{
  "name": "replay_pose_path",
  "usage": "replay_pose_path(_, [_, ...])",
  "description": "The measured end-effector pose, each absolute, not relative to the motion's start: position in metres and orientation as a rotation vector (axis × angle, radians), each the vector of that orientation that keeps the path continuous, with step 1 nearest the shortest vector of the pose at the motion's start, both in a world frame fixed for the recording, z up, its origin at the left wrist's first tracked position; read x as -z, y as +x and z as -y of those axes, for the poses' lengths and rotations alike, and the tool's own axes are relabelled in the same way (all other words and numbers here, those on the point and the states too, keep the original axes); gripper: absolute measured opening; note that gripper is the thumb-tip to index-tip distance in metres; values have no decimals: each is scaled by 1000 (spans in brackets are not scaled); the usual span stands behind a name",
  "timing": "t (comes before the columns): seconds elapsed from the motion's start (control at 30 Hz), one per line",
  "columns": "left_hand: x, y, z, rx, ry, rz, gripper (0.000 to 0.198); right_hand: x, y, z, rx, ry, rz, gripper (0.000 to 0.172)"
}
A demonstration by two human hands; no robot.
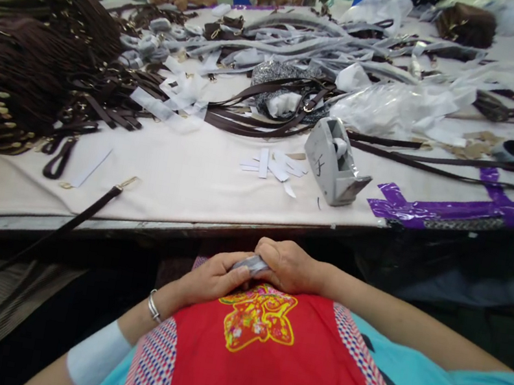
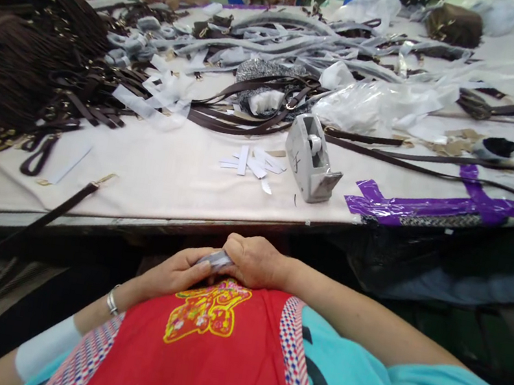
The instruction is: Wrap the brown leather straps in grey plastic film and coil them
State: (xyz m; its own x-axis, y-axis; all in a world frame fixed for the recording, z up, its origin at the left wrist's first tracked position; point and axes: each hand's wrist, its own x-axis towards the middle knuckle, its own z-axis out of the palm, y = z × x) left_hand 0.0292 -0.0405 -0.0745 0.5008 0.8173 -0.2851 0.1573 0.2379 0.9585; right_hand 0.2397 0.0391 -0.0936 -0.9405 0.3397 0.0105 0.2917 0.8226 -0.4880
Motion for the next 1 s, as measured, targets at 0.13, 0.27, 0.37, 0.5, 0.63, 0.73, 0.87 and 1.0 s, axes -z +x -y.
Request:
replay_pose_path(0.13, [67, 23, 36, -425, 1235, -979, 43, 83, 235, -41, -608, -416, 3010, 33])
replay_pose_path(0.27, [75, 25, 41, -474, 1024, -1029, 41, 83, 233, -48, -663, -366, 2955, 32])
replay_pose_path(0.37, [81, 23, 49, -596, 1027, -1067, 40, 91, 245, -60, -811, -411, 2746, 36])
replay_pose_path(0.5, [78, 9, 58, -773, 1199, -1094, 36, 96, 274, -82, -956, -744, 2484, 48])
replay_pose_path(0.63, [72, -7, 65, -836, 1363, -1120, 31, 94, 289, -93, -951, -975, 2326, 25])
replay_pose_path(0.73, [73, -12, 68, -836, 1371, -1179, 33, 91, 285, -98, -753, -1024, 2285, 17])
replay_pose_path(0.87, [79, -11, 69, -814, 1284, -1245, 41, 89, 272, -113, -442, -1230, 2306, 19])
replay_pose_path(1.0, [83, -8, 67, -809, 1191, -1252, 49, 87, 256, -130, -208, -1476, 2509, 32])
